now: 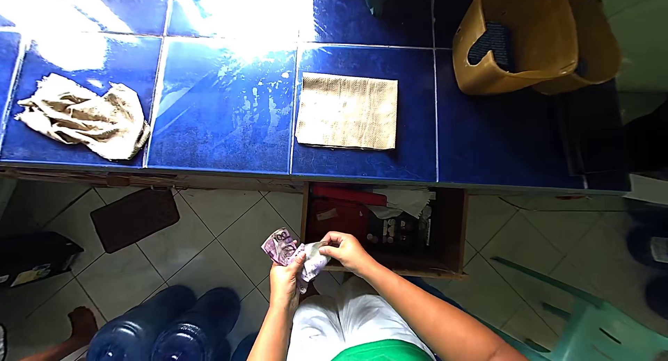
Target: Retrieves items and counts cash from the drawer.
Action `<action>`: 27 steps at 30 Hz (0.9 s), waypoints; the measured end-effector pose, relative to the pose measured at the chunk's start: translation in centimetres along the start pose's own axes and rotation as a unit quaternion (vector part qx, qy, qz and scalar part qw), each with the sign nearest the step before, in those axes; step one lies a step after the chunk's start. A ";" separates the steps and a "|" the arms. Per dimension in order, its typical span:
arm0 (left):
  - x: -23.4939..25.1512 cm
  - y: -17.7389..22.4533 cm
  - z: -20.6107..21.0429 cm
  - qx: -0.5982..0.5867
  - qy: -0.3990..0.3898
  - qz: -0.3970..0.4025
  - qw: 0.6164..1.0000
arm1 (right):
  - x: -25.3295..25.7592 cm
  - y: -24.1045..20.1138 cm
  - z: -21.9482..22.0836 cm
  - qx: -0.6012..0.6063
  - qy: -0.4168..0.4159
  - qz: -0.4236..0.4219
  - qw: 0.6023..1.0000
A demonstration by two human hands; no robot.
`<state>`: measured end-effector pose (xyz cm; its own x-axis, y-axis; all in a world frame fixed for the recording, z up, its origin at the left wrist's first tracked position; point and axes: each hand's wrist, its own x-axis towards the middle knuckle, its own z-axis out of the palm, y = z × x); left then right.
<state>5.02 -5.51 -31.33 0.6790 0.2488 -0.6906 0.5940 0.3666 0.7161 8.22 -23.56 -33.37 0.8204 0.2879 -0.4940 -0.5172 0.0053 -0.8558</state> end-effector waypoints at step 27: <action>-1.3 -1.0 0.0 0.077 -0.116 -0.008 0.990 | 0.1 -0.5 3.1 -0.012 0.001 0.066 0.998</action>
<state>3.54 -6.19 -31.10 0.7390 0.0253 -0.6732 0.6521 0.2240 0.7243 7.80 -20.56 -32.48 0.7464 0.2824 -0.6026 -0.6143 -0.0558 -0.7871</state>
